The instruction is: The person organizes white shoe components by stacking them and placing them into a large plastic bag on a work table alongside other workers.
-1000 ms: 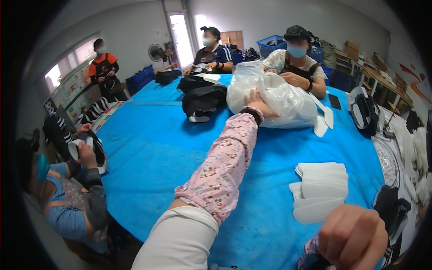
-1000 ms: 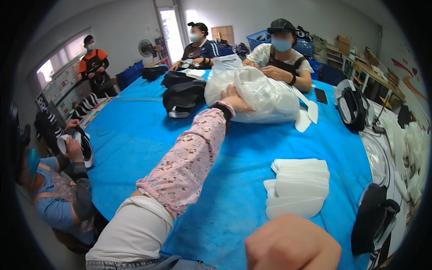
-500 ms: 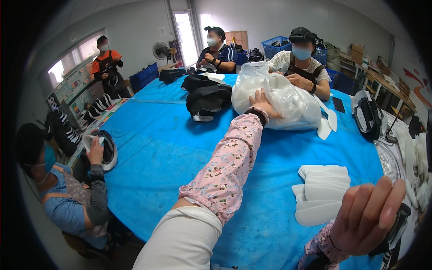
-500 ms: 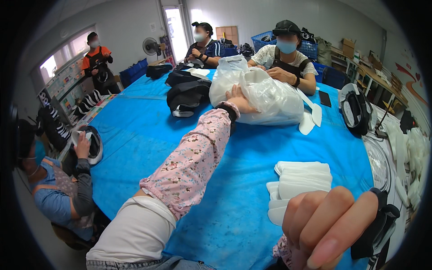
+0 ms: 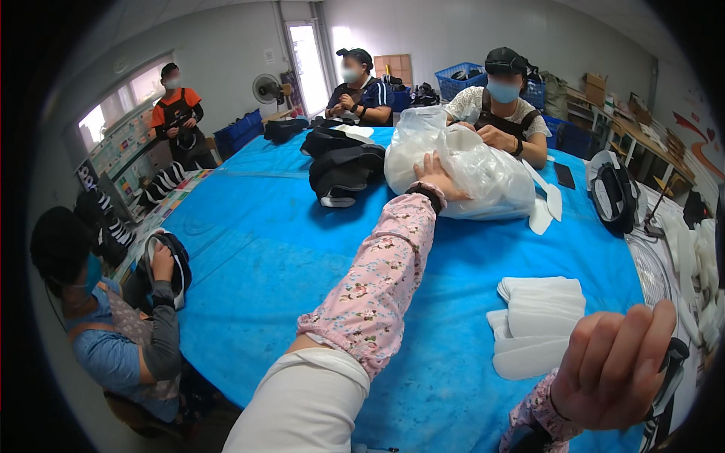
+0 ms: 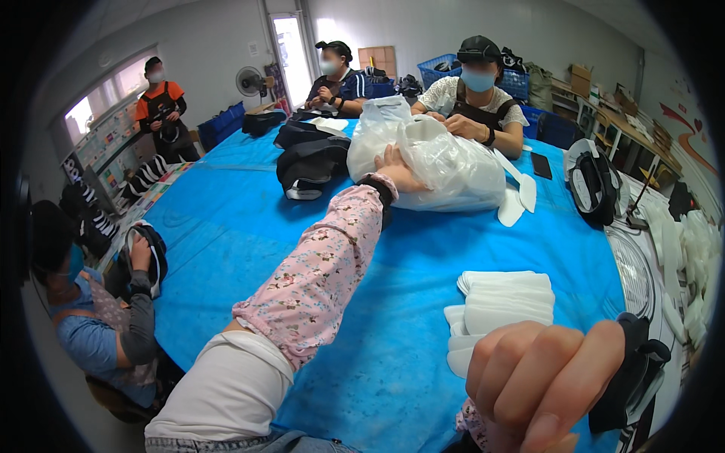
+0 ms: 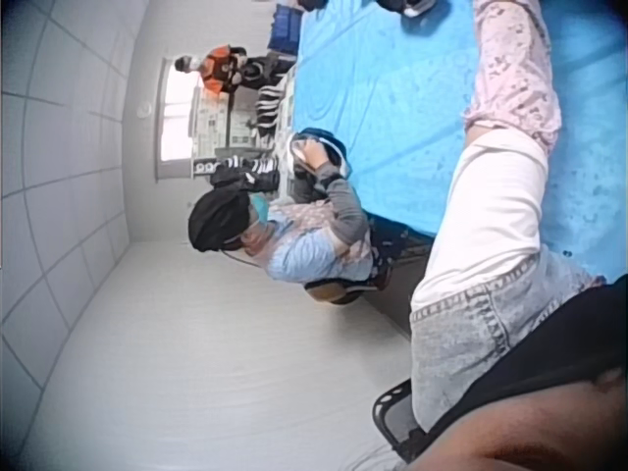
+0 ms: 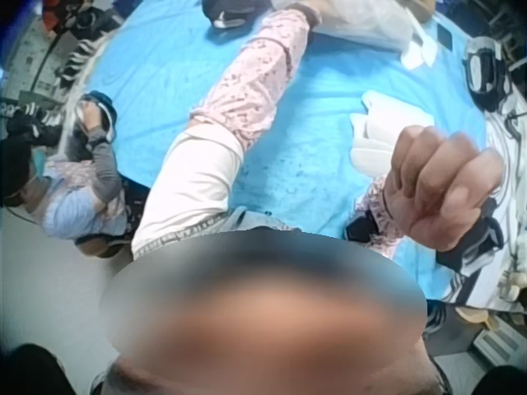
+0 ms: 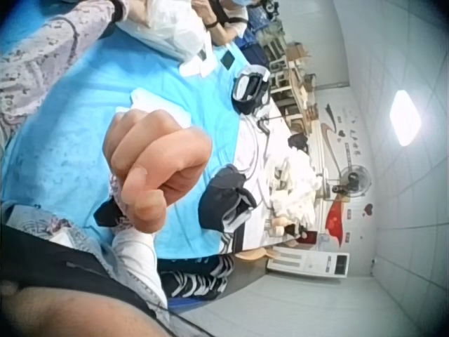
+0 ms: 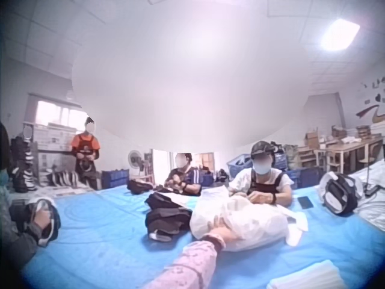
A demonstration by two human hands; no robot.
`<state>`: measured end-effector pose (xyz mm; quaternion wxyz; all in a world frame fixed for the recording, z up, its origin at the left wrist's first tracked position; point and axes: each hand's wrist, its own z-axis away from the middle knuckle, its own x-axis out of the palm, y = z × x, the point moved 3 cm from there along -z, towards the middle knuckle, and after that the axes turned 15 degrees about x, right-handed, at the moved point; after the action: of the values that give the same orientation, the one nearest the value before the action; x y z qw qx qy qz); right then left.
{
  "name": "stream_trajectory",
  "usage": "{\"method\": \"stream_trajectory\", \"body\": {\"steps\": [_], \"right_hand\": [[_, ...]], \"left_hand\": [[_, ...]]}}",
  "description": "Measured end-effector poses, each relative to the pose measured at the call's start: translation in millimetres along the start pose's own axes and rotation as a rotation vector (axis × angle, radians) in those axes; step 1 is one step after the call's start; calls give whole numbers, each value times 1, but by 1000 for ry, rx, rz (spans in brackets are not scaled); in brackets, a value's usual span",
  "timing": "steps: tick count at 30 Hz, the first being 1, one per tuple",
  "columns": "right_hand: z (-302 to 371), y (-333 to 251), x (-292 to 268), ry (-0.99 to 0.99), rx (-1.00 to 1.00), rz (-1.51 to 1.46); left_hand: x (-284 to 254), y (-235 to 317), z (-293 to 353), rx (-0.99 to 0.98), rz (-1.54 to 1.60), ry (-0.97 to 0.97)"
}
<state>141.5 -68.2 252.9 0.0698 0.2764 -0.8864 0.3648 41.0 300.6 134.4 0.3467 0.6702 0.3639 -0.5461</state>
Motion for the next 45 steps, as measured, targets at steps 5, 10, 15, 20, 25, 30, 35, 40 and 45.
{"method": "stream_trajectory", "body": {"steps": [5, 10, 15, 20, 25, 30, 35, 40, 45], "right_hand": [[-6, 5, -1, -14, -7, -54], [-6, 6, 1, -32, -37, -79], [-6, 6, 2, 32, -47, -46], [-6, 2, 1, 18, -4, -41], [-7, 2, 1, -30, -30, -84], [-5, 0, -2, -4, -16, -19], [-6, -2, -2, -20, -27, 6], [-6, -1, -4, -10, -3, -37], [-6, 1, -4, -20, -21, -28]], "left_hand": [[0, -5, 2, -3, -12, -29], [-1, -4, 2, -6, -24, -26], [-1, -3, 3, 1, -10, -22], [-2, -4, 2, 3, -9, -57], [-1, -6, 0, -8, -22, -62], [1, -3, 1, -17, -23, -61], [-2, -5, 1, -22, -31, -81], [0, -5, 0, -14, -45, -76], [-2, -3, 2, -7, -35, -71]]}}
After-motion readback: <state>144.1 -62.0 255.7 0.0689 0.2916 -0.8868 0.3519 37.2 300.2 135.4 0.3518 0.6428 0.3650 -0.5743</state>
